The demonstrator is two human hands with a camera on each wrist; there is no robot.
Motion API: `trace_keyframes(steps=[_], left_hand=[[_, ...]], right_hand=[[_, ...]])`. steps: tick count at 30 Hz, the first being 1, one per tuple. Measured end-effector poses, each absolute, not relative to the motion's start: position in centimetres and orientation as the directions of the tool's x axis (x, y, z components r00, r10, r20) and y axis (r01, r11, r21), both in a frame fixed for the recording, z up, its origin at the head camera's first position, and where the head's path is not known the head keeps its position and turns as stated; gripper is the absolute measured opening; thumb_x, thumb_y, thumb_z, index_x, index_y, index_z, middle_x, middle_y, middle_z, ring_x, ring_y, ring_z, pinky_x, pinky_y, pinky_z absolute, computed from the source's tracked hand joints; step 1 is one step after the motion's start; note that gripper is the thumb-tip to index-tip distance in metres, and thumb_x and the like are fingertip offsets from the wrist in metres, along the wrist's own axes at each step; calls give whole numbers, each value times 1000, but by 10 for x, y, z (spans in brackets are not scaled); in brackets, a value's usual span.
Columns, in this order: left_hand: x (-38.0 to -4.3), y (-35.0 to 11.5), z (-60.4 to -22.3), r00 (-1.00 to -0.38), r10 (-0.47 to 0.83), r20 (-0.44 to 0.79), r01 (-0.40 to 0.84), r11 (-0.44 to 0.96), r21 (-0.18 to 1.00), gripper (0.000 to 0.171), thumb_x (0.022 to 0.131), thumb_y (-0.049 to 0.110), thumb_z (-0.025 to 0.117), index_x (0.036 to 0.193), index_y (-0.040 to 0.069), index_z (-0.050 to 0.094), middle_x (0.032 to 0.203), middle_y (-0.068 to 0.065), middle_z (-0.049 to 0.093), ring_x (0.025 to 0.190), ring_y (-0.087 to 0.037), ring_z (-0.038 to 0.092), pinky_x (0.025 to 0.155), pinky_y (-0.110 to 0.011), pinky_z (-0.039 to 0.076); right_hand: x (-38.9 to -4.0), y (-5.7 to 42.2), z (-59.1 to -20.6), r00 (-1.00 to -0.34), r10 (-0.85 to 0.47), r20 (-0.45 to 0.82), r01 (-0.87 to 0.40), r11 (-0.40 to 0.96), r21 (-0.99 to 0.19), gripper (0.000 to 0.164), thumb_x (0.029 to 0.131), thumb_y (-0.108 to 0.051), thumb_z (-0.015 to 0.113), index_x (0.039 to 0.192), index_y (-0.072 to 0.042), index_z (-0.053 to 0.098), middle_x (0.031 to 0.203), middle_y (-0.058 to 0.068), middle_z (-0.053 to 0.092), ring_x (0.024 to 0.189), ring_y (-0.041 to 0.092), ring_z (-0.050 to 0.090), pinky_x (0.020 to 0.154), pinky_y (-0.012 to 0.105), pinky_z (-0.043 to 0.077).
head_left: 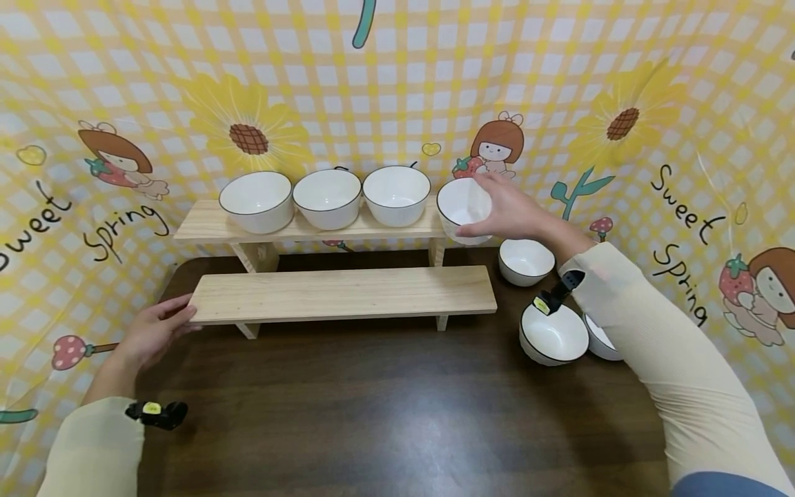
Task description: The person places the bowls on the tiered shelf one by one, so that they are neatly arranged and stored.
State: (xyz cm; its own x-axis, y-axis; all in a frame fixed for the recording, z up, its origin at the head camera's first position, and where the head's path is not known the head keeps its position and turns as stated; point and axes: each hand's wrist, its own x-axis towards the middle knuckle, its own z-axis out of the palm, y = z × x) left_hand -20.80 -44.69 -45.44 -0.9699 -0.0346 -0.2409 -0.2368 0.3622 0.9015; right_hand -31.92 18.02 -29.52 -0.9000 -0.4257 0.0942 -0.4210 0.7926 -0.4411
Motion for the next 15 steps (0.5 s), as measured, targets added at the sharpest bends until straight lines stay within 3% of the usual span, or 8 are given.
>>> trace_keyframes(steps=[3,5,11,15], left_hand=[[-209,-445,-455,-972,-36,-234,-230,370,900,77,106,35,53,156,-12,18,147,-32,37,89,2,68,85,-19,58],[-209,-445,-456,-972,-37,-234,-230,378,897,76,107,35,52,156,-12,18,150,-36,30,89,2,68,85,-20,58],[-208,-446,-455,-971,-33,-237,-232,374,898,77,107,35,52,156,-13,17,154,-39,21,89,3,67,85,-21,58],[-208,-447,-455,-972,-29,-235,-230,348,909,80,105,34,56,156,-14,17,150,-37,28,88,1,69,85,-21,59]], right_hand=[[-324,181,-296,-907,-414,77,-402,797,-451,114,78,-53,84,159,2,26,162,26,23,148,40,26,118,55,33],[-327,181,-297,-910,-409,74,-394,795,-462,114,78,-52,83,159,3,24,163,27,19,150,41,23,119,56,31],[-330,179,-299,-908,-410,86,-398,780,-482,113,79,-51,83,158,5,25,162,28,23,148,41,26,118,55,31],[-332,176,-299,-916,-392,85,-380,781,-496,113,79,-51,83,159,4,25,160,26,26,142,39,33,115,54,35]])
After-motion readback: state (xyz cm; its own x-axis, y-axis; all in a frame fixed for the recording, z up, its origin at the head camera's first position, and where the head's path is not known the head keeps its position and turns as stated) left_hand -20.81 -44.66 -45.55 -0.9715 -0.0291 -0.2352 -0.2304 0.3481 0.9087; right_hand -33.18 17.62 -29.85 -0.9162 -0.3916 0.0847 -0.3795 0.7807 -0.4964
